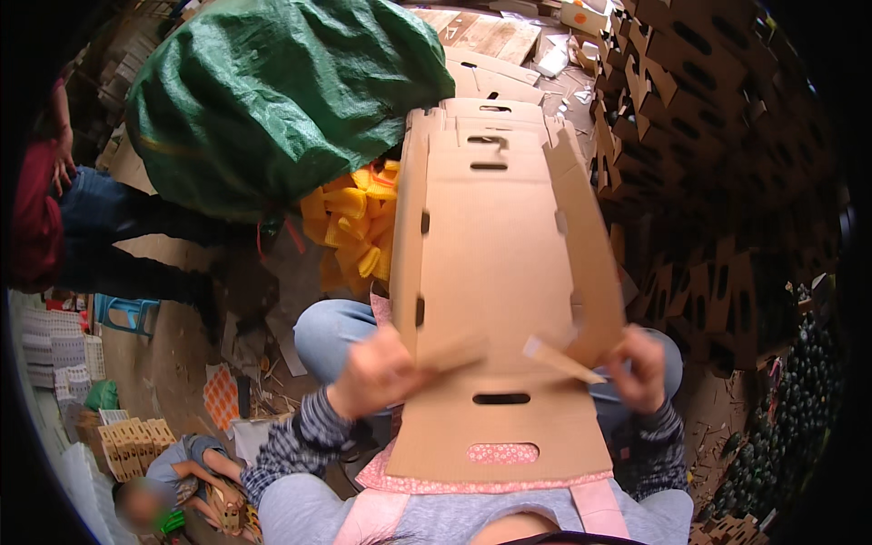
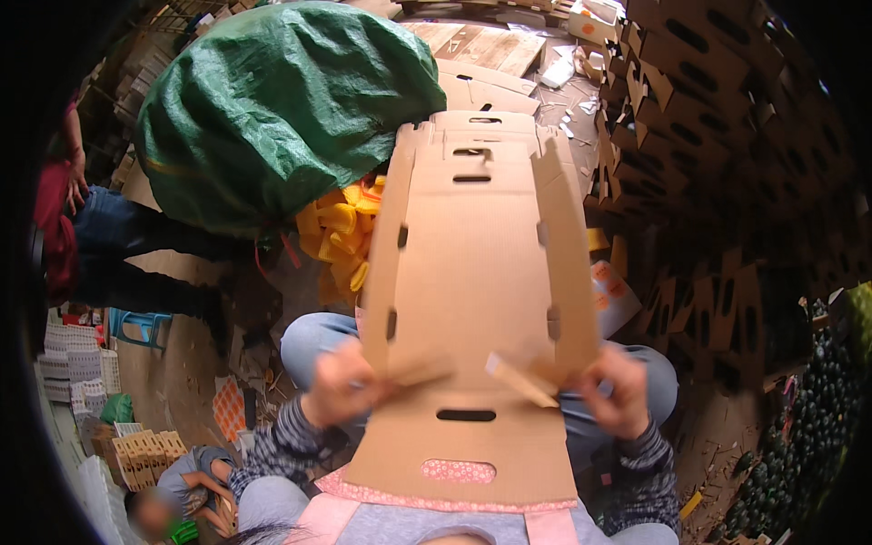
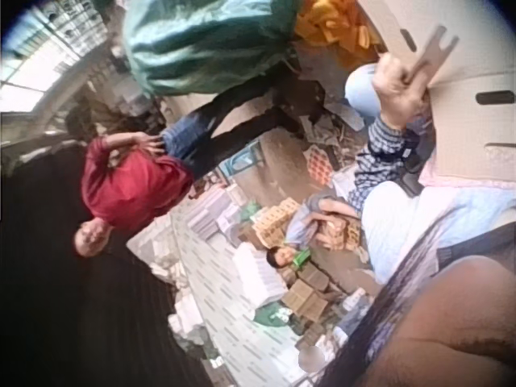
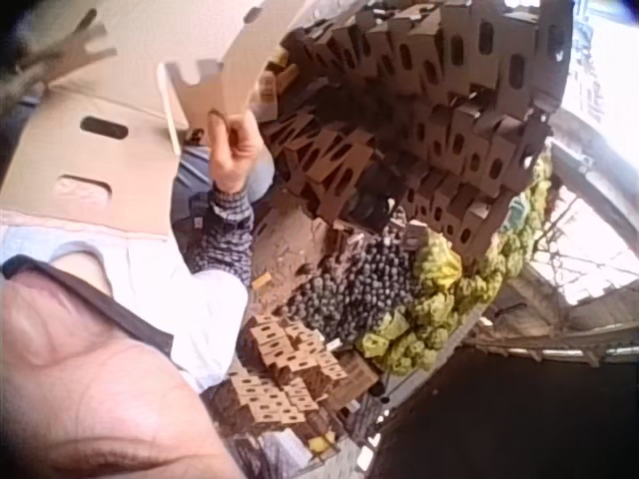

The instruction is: The person sits on the floor and assembles flat cardboard pieces into boxes. They fold the cardboard along pre-cut lines and secure the flaps to form the box structure.

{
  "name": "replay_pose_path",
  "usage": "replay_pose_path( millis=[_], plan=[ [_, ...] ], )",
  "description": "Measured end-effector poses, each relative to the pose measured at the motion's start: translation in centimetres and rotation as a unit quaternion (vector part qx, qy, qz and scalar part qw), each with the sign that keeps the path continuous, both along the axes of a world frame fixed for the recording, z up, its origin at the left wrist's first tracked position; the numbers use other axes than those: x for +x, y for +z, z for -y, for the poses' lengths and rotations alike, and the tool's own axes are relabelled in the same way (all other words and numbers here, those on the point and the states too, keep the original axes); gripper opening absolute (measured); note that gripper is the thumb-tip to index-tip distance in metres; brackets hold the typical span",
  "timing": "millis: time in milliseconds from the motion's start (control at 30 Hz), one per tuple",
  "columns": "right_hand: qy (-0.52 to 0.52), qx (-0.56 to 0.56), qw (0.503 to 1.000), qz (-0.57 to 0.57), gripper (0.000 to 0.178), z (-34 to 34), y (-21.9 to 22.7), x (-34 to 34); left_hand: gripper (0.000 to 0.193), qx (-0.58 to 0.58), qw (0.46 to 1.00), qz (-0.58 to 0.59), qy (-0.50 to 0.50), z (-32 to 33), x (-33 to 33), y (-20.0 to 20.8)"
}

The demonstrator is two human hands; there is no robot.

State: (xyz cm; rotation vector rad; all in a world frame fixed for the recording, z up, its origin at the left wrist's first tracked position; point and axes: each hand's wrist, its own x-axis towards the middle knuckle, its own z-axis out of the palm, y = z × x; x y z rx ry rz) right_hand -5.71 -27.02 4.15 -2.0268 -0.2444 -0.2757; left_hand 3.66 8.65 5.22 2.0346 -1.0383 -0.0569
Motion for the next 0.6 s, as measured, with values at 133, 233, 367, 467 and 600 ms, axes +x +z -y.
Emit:
replay_pose_path(
  millis=[133,233,367,467,600],
  plan=[
    [0.123,-0.077,0.985,-0.094,0.017,-0.6,-2.2,-3.0,0.018,0.027,0.985,-0.133,-0.107,-1.2,-2.1,-1.0],
    [0.007,-0.073,0.990,-0.117,0.014,-0.8,-3.5,-2.8,0.021,0.003,0.986,-0.165,0.013,-2.1,-1.4,-2.0],
    [-0.137,0.315,0.938,-0.037,0.008,-2.3,-4.6,-2.0,0.017,-0.246,0.923,-0.266,0.127,-0.6,-2.1,-4.5],
    [-0.233,0.580,0.777,-0.077,0.013,-3.4,-5.2,-1.8,0.033,-0.381,0.815,-0.327,0.288,0.4,-2.5,-5.9],
    [-0.121,0.304,0.944,-0.039,0.007,-3.1,-5.4,-2.9,0.017,-0.202,0.950,-0.130,0.198,-0.5,-3.4,-5.3]
  ],
)
